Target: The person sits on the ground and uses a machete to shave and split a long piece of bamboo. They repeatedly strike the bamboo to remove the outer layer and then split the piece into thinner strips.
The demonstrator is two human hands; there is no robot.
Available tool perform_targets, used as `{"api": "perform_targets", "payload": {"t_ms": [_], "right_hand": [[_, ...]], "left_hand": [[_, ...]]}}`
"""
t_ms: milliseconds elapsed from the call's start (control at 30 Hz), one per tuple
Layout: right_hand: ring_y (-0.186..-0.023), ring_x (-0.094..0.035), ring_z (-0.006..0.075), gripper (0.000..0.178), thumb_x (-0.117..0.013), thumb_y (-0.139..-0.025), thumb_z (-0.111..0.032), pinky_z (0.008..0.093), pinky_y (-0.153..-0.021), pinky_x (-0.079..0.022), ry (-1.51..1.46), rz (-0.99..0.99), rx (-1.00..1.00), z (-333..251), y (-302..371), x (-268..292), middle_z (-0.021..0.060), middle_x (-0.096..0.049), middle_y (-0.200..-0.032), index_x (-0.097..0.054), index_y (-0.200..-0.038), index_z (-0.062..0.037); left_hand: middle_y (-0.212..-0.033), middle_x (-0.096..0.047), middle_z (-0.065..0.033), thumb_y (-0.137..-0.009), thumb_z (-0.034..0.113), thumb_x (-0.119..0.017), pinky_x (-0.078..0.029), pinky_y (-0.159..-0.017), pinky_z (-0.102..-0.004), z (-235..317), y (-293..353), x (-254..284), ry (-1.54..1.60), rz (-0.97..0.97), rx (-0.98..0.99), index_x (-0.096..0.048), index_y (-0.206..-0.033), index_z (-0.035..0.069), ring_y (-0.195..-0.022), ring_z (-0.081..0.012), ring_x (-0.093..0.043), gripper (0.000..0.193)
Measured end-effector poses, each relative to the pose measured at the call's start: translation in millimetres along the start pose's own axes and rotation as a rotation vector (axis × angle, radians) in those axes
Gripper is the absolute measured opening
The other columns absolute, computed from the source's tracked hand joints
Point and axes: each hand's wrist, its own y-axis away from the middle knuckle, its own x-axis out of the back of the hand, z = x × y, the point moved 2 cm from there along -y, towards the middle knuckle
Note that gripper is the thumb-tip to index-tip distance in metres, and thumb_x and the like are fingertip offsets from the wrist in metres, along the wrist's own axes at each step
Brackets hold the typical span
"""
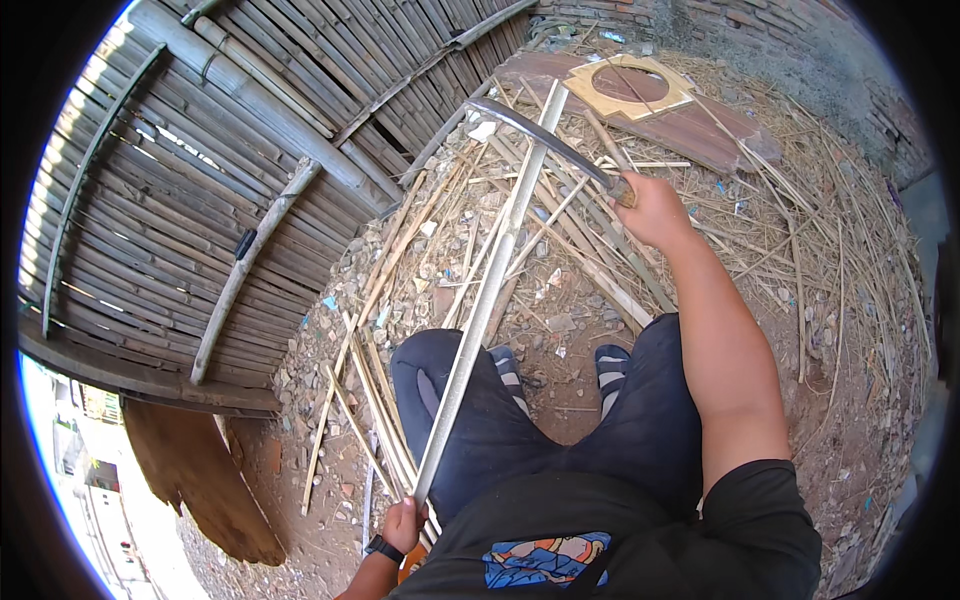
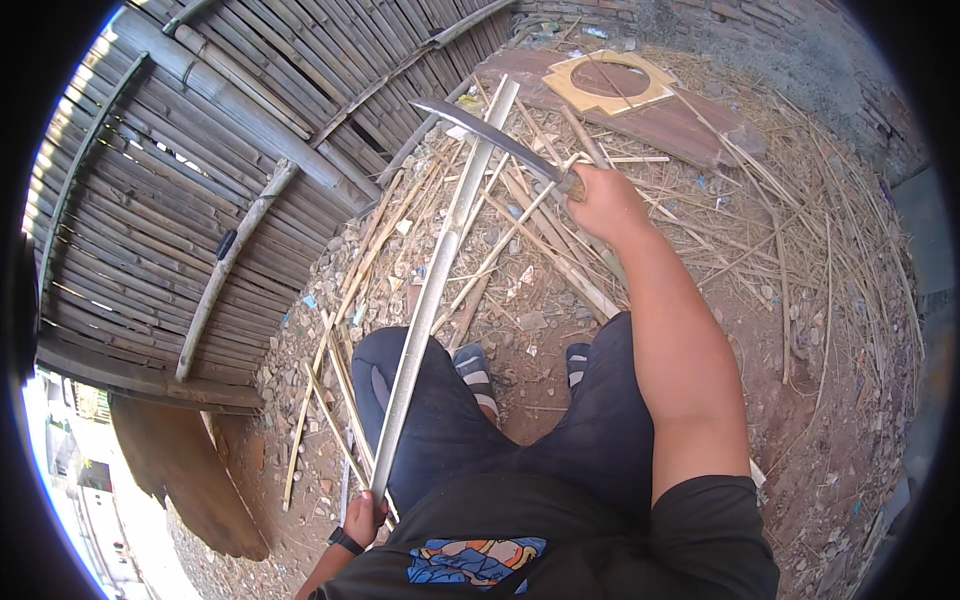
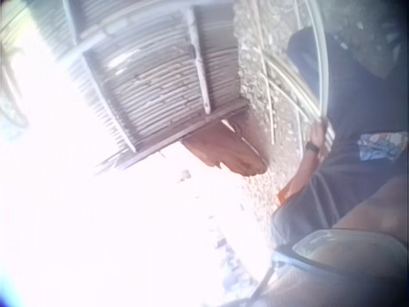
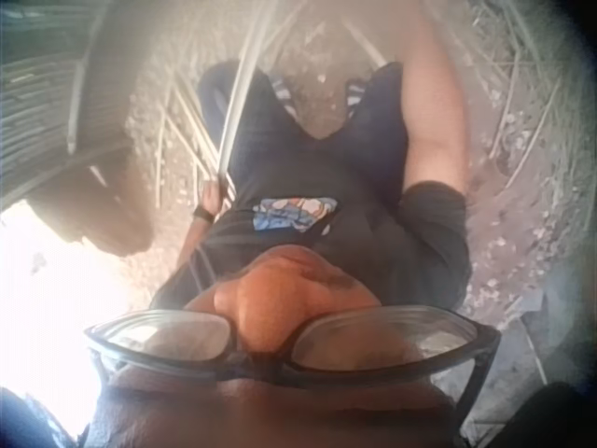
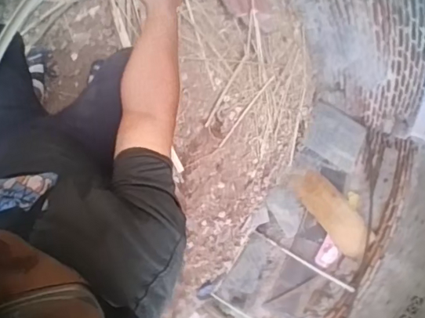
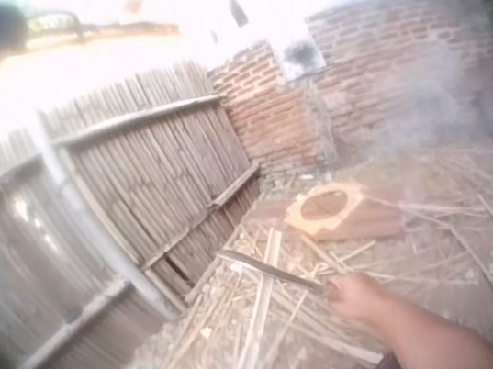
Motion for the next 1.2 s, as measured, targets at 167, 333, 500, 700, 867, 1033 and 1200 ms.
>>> {"api": "perform_targets", "payload": {"t_ms": [167, 333, 500, 700, 867, 1033, 1200], "right_hand": [[-0.082, -0.068, 0.0389, 0.027, -0.071, -0.075, -0.016, 0.0486, -0.076, -0.053, 0.095, -0.138, 0.309, -40, 23, 1, 0.0168, -0.069, -0.082, -0.064, -0.1, -0.0075], [-0.076, -0.066, 0.0363, 0.016, -0.069, -0.072, -0.011, 0.0463, -0.069, -0.051, 0.098, -0.159, 0.535, -55, 29, -13, 0.0147, -0.065, -0.075, -0.06, -0.085, -0.0069], [-0.081, -0.067, 0.0389, 0.02, -0.069, -0.076, -0.015, 0.0496, -0.072, -0.053, -0.07, 0.167, -0.071, 9, -3, -3, 0.0163, -0.068, -0.08, -0.063, -0.093, -0.008], [-0.079, -0.068, 0.0371, 0.017, -0.069, -0.076, -0.015, 0.0482, -0.072, -0.053, 0.058, -0.181, 0.39, -48, 29, -3, 0.0145, -0.067, -0.078, -0.063, -0.091, -0.0099], [-0.078, -0.068, 0.0364, 0.016, -0.067, -0.075, -0.011, 0.0479, -0.071, -0.054, 0.16, -0.427, 0.646, -88, 55, -12, 0.0135, -0.068, -0.077, -0.064, -0.091, -0.0109], [-0.081, -0.068, 0.0384, 0.021, -0.068, -0.075, -0.013, 0.048, -0.073, -0.054, -0.07, -0.132, 0.149, -15, 9, -14, 0.0165, -0.068, -0.078, -0.065, -0.096, -0.0104], [-0.077, -0.068, 0.0361, 0.022, -0.07, -0.075, -0.014, 0.0467, -0.071, -0.053, -0.058, -0.272, 0.275, -52, 31, -16, 0.0146, -0.068, -0.076, -0.065, -0.095, -0.0085]], "left_hand": [[-0.057, -0.048, -0.0011, -0.107, 0.046, -0.029, -0.032, -0.048, -0.0298, 11, 3, -10, -0.082, 0.059, -0.064, -0.06, -0.076, 0.0, -0.05, -0.0103, -0.042, 0.063], [-0.057, -0.054, -0.0072, -0.107, 0.043, -0.03, -0.038, -0.05, -0.0337, 19, 10, -18, -0.311, 0.18, -0.245, -0.059, -0.073, 0.0, -0.05, -0.0173, -0.051, 0.062], [-0.061, -0.059, -0.0145, -0.106, 0.037, -0.033, -0.046, -0.055, -0.0396, 30, 11, -25, -0.439, 0.269, -0.358, -0.059, -0.072, 0.0, -0.056, -0.03, -0.06, 0.057], [-0.063, -0.059, -0.0169, -0.105, 0.038, -0.035, -0.047, -0.057, -0.0419, 29, 10, -30, -0.455, 0.294, -0.383, -0.059, -0.071, 0.001, -0.058, -0.0346, -0.062, 0.055], [-0.062, -0.059, -0.0172, -0.105, 0.04, -0.034, -0.047, -0.056, -0.0427, 28, 14, -26, -0.467, 0.291, -0.394, -0.059, -0.071, 0.002, -0.058, -0.0354, -0.062, 0.056], [-0.061, -0.058, -0.0151, -0.106, 0.036, -0.034, -0.045, -0.055, -0.0405, 28, 12, -29, -0.487, 0.298, -0.4, -0.058, -0.071, 0.002, -0.056, -0.0317, -0.06, 0.054], [-0.057, -0.053, -0.0071, -0.107, 0.041, -0.032, -0.042, -0.054, -0.0354, 16, 9, -9, -0.245, 0.107, -0.135, -0.058, -0.073, 0.0, -0.052, -0.0191, -0.052, 0.059]]}}
